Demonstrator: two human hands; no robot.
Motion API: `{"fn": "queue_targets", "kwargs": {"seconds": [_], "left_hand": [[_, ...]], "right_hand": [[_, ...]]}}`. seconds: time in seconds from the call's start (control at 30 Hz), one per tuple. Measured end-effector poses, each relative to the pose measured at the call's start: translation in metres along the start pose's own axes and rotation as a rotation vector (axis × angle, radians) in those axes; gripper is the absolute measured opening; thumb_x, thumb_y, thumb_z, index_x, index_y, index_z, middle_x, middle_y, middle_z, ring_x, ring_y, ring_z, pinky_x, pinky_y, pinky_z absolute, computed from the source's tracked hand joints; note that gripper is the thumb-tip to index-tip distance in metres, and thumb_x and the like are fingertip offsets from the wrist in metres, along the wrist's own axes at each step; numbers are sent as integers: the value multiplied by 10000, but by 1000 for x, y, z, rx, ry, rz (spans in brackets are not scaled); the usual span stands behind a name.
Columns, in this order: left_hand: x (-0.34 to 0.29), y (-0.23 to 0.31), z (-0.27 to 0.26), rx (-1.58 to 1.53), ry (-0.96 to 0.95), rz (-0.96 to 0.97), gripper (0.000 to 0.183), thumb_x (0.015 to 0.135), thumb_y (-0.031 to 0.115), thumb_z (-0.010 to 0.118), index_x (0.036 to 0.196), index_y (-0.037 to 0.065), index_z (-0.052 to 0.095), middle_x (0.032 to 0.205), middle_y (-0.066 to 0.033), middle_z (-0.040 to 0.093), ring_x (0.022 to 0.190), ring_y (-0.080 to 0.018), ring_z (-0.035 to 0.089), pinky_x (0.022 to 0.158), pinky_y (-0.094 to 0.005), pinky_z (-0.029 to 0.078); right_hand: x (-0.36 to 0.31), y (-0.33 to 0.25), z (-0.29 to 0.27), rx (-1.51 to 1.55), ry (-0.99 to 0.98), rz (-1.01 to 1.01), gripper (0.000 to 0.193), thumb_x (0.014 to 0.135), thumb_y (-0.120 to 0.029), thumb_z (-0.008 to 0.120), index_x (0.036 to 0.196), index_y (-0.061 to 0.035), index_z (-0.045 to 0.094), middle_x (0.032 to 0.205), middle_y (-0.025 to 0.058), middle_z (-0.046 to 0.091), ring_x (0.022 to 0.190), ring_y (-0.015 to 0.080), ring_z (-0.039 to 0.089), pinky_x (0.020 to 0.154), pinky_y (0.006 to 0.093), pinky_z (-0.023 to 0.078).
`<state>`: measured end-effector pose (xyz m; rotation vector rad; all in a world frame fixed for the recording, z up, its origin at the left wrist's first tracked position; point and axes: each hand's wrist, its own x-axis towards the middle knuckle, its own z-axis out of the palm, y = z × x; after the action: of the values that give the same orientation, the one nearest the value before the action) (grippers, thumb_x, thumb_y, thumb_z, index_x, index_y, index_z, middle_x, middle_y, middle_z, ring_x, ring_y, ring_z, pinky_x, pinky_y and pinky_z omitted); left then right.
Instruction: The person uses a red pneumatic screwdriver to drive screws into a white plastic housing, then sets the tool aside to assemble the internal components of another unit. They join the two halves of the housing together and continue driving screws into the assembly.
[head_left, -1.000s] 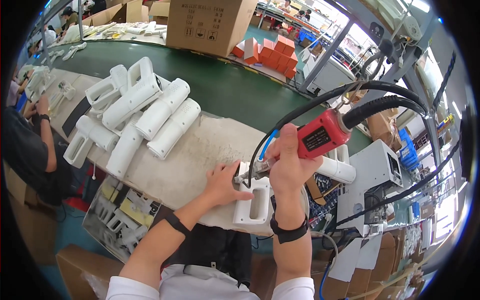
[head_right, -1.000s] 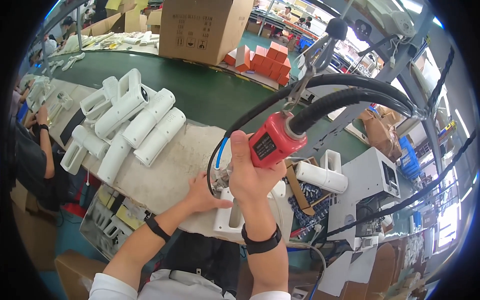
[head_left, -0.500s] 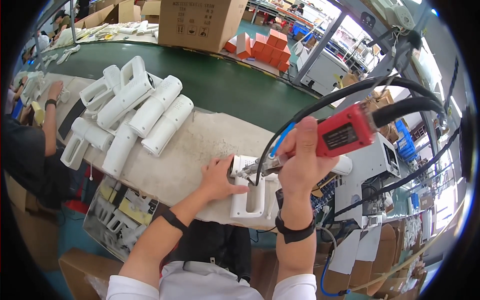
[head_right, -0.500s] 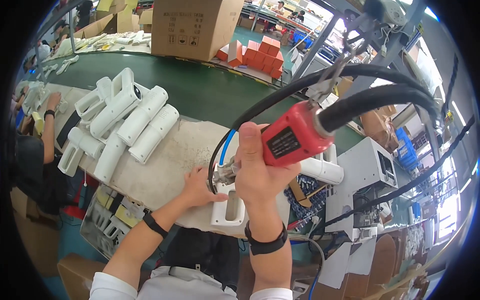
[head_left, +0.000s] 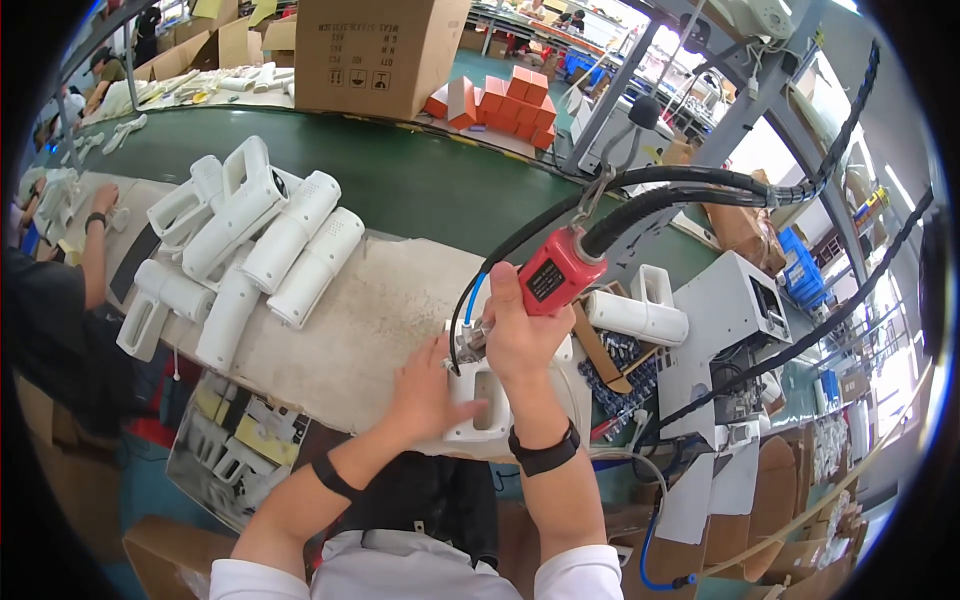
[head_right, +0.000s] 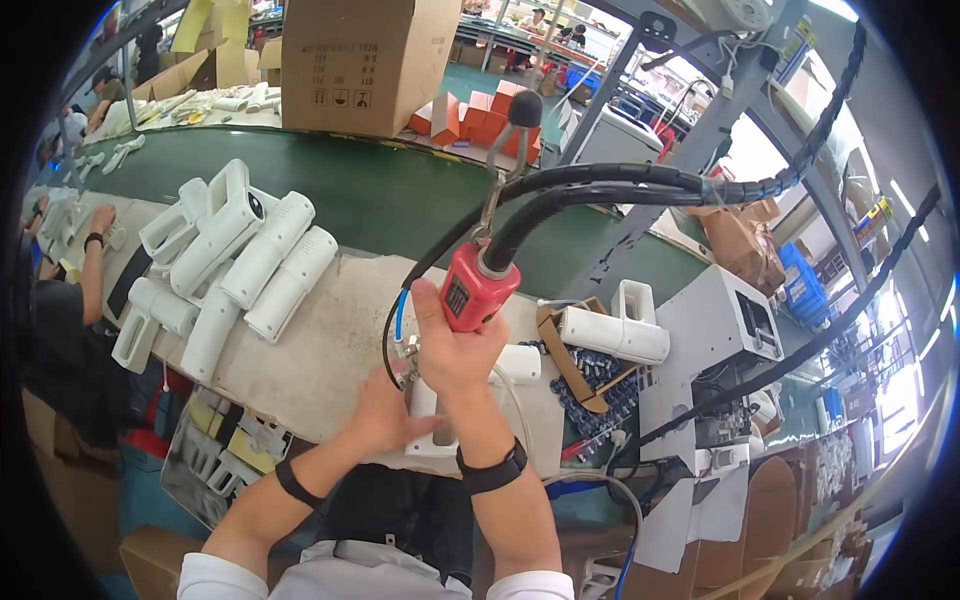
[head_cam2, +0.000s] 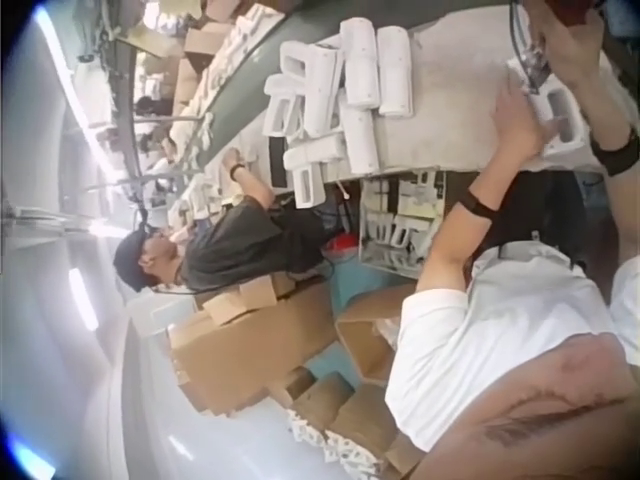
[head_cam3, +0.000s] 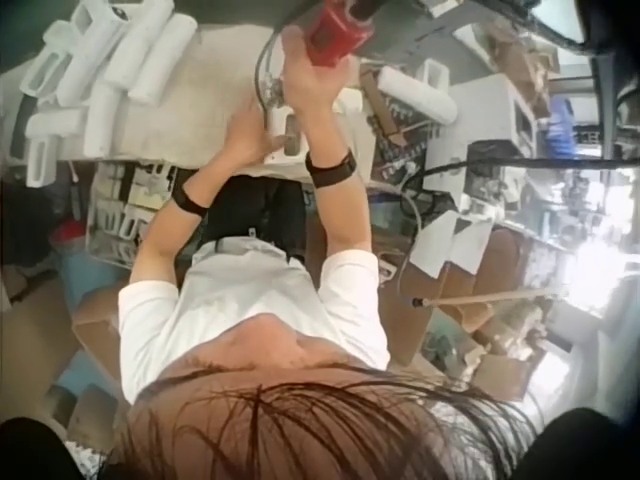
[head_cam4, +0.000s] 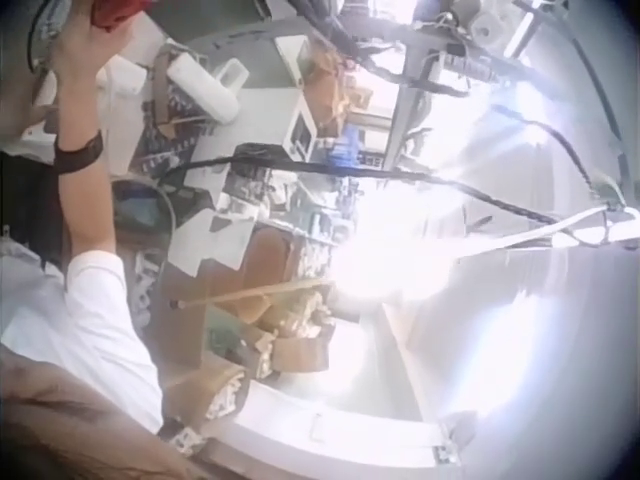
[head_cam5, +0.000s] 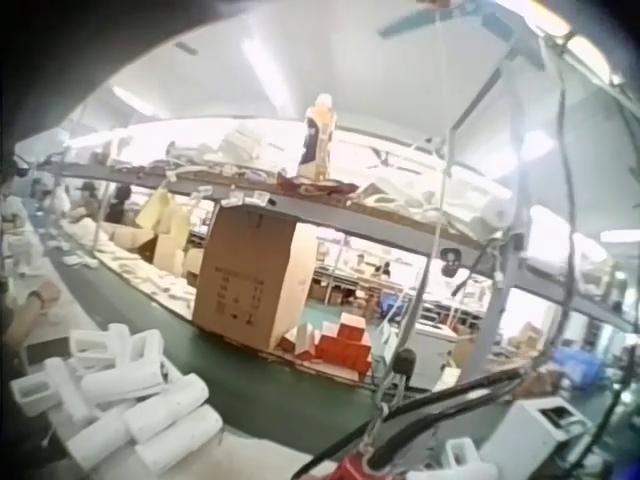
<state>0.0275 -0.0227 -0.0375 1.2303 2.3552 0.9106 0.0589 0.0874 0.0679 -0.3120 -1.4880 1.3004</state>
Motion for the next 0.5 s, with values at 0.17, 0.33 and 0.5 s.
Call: {"fn": "queue_targets", "kwargs": {"seconds": [0.17, 0.33, 0.5], "left_hand": [[0, -13, 16, -95, 99, 9, 948, 708, 397, 743, 1442, 39, 263, 1417, -222, 356, 1279, -383, 391, 1017, -520, 334], [7, -25, 10, -131, 211, -46, 845, 742, 329, 692, 1437, 71, 284, 1424, -222, 313, 1254, -392, 415, 987, -525, 363], [42, -35, 17, -147, 286, -5, 879, 727, 348, 705, 1454, 107, 274, 1411, -222, 307, 1240, -394, 431, 967, -538, 384]], "right_hand": [[9, -46, -14, -45, 25, -216, 230, 933, -223, 628, 868, -20, 543, 512, 9, 500, 413, 82, 451, 395, 222, 324], [6, -106, -29, -34, 89, -167, 241, 942, -225, 613, 845, -21, 528, 503, 19, 473, 388, 96, 431, 356, 234, 296], [-6, -78, -42, -10, 69, -83, 230, 922, -211, 649, 859, -14, 549, 519, 20, 480, 398, 102, 449, 365, 236, 325]]}}
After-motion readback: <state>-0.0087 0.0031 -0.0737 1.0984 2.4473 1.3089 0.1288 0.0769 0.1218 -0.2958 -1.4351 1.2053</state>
